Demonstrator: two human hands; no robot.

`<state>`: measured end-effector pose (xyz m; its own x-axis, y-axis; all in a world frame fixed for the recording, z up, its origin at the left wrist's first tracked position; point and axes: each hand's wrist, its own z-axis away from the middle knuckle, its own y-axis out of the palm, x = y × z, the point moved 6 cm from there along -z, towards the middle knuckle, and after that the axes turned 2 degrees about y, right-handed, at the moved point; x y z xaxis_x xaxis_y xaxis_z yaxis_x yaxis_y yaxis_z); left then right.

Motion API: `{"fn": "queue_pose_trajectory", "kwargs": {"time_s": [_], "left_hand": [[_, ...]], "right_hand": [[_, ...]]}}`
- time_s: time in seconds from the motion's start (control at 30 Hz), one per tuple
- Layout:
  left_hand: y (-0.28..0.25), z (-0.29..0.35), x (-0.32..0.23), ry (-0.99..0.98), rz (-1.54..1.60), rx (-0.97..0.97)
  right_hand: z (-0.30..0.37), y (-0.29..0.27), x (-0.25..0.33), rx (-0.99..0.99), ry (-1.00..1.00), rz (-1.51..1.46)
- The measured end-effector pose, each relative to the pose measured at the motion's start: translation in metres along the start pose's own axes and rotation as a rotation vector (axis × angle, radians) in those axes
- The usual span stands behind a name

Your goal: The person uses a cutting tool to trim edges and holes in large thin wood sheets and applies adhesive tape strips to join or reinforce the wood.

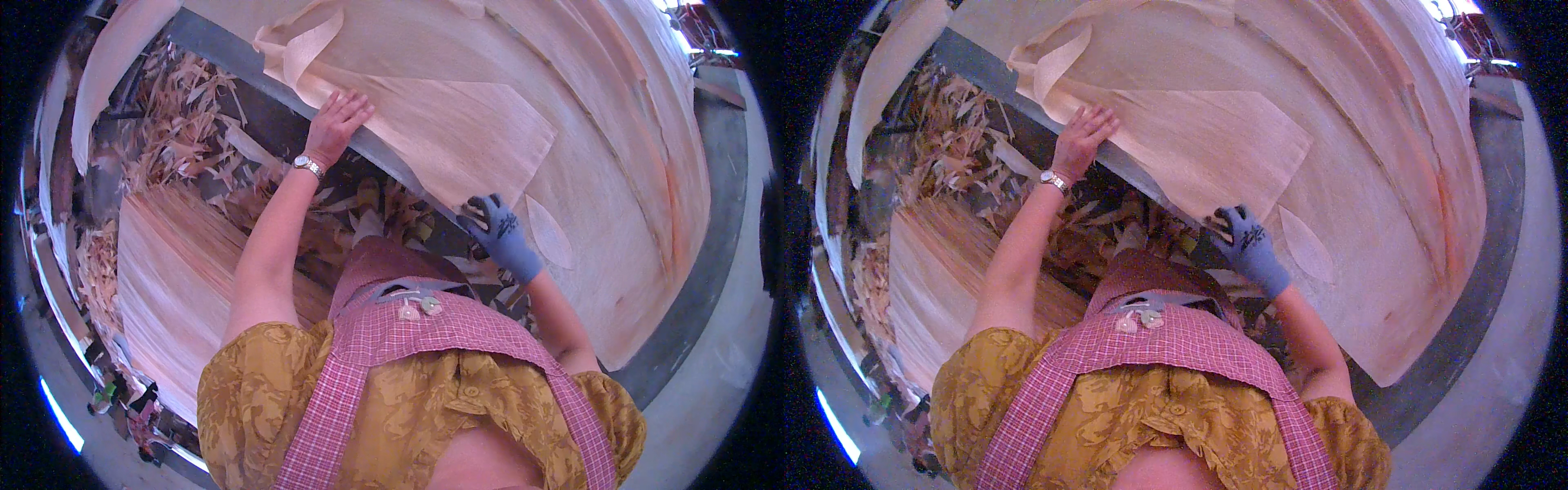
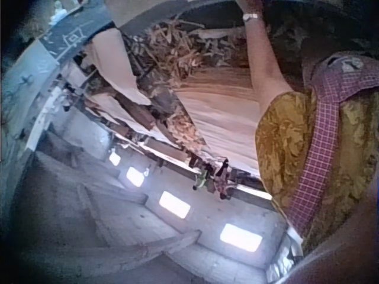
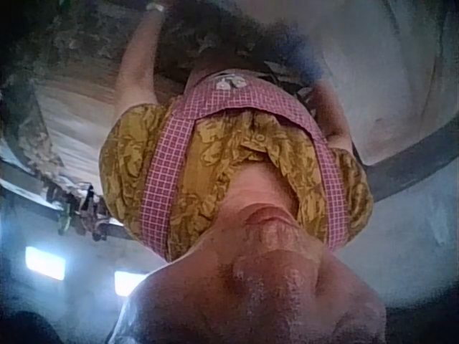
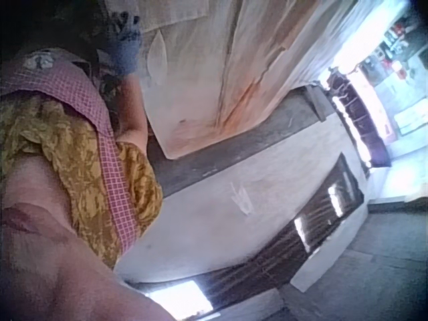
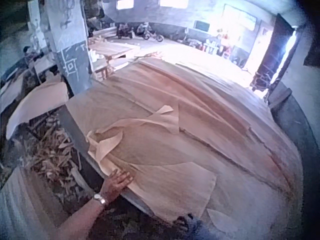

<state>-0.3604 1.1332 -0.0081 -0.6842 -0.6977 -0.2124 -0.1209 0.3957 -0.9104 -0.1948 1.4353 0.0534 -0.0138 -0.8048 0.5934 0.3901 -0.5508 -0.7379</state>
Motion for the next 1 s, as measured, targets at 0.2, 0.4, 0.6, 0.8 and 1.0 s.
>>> {"fn": "queue_pose_trajectory", "kwargs": {"time_s": [0.2, 0.4, 0.6, 0.8, 1.0], "left_hand": [[-0.018, -0.007, -0.001, -0.072, 0.184, 0.012], [-0.013, -0.012, 0.007, -0.282, 0.225, -0.151], [-0.014, -0.015, 0.000, -0.387, 0.162, -0.124], [-0.008, -0.015, -0.001, -0.416, 0.148, -0.082], [-0.009, -0.010, -0.002, -0.439, 0.074, -0.069]], "right_hand": [[-0.063, 0.010, 0.006, -0.057, -0.213, 0.081], [-0.129, 0.043, 0.062, 0.049, -0.353, 0.558], [-0.134, 0.060, 0.073, 0.104, -0.297, 0.696], [-0.040, 0.056, -0.012, 0.241, -0.050, 0.776], [0.071, 0.050, -0.105, 0.177, 0.057, 0.611]]}}
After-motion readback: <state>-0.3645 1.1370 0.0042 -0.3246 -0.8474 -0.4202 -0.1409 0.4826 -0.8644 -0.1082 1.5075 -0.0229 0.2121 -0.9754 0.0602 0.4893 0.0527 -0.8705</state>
